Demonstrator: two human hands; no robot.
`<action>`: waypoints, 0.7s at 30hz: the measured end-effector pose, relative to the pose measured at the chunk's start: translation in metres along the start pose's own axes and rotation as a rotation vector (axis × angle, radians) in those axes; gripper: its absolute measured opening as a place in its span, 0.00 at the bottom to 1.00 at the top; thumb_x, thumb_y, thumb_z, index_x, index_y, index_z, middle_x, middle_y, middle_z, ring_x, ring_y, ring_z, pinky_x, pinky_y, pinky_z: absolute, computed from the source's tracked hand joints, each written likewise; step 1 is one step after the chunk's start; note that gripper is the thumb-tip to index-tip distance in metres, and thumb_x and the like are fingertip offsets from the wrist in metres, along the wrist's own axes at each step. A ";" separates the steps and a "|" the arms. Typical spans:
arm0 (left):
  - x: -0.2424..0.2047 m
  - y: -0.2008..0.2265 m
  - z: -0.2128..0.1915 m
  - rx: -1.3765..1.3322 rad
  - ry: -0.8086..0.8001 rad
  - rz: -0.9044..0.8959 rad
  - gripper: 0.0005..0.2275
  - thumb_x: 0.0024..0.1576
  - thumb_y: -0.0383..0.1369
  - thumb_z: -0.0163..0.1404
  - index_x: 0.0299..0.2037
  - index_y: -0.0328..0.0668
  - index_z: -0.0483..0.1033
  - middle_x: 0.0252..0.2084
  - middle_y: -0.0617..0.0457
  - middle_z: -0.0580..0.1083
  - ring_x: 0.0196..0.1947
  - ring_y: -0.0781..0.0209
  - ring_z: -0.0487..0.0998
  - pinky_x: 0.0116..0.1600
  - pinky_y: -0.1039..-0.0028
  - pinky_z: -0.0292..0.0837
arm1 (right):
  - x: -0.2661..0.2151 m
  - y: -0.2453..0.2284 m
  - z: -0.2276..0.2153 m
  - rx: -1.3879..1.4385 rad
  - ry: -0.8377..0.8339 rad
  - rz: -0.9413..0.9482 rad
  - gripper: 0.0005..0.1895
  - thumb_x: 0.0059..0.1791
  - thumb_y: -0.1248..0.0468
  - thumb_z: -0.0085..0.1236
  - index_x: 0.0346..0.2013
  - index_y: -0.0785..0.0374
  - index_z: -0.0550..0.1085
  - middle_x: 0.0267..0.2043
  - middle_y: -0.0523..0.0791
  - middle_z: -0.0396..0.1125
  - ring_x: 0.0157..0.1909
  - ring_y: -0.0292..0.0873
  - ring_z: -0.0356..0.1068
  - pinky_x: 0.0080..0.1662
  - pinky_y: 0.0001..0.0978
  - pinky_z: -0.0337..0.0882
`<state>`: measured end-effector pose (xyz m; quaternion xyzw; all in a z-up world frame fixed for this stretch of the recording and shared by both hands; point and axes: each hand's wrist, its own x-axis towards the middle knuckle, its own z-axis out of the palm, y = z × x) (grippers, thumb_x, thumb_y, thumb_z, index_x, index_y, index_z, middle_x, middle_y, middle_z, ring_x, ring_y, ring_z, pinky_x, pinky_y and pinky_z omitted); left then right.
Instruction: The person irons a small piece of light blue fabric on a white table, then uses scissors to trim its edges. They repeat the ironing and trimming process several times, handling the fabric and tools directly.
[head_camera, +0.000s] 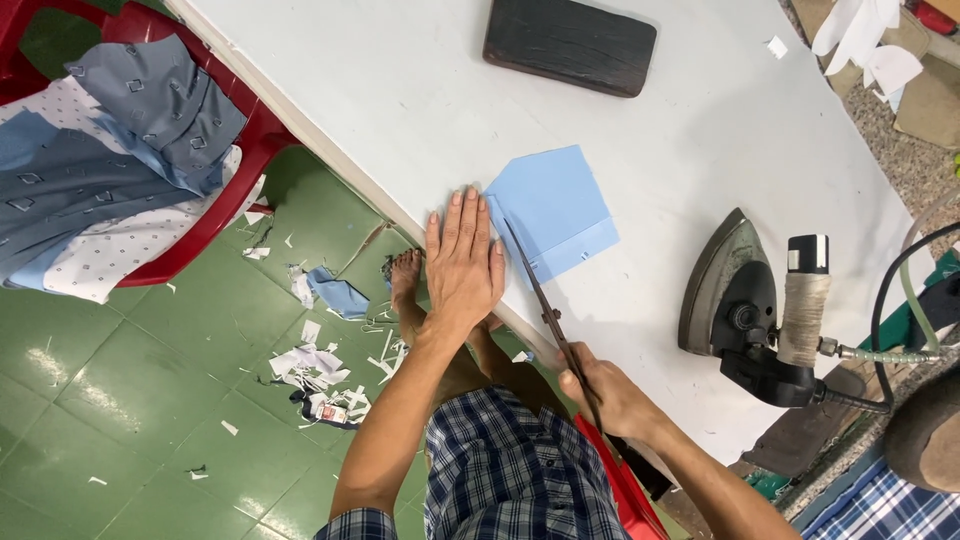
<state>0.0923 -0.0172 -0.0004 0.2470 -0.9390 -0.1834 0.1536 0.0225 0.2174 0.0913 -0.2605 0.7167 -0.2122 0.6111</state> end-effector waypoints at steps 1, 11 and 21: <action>0.000 0.000 0.004 -0.015 0.050 0.007 0.24 0.66 0.37 0.37 0.71 0.33 0.59 0.76 0.44 0.54 0.77 0.50 0.50 0.78 0.54 0.34 | 0.004 0.002 0.000 -0.023 0.037 0.005 0.37 0.50 0.36 0.28 0.52 0.65 0.64 0.22 0.50 0.60 0.24 0.50 0.63 0.28 0.44 0.65; 0.000 -0.001 0.006 -0.057 0.096 -0.002 0.24 0.65 0.35 0.38 0.71 0.35 0.58 0.76 0.44 0.54 0.77 0.51 0.50 0.77 0.55 0.33 | 0.010 -0.007 -0.002 -0.016 0.058 0.074 0.35 0.54 0.39 0.28 0.53 0.68 0.66 0.29 0.63 0.72 0.34 0.62 0.75 0.36 0.56 0.72; 0.002 -0.002 0.002 -0.048 0.090 0.019 0.24 0.65 0.34 0.37 0.71 0.33 0.58 0.76 0.43 0.54 0.77 0.50 0.50 0.77 0.55 0.33 | 0.025 -0.018 -0.011 -0.045 0.109 0.046 0.32 0.55 0.40 0.36 0.51 0.67 0.67 0.22 0.58 0.70 0.28 0.58 0.74 0.34 0.50 0.70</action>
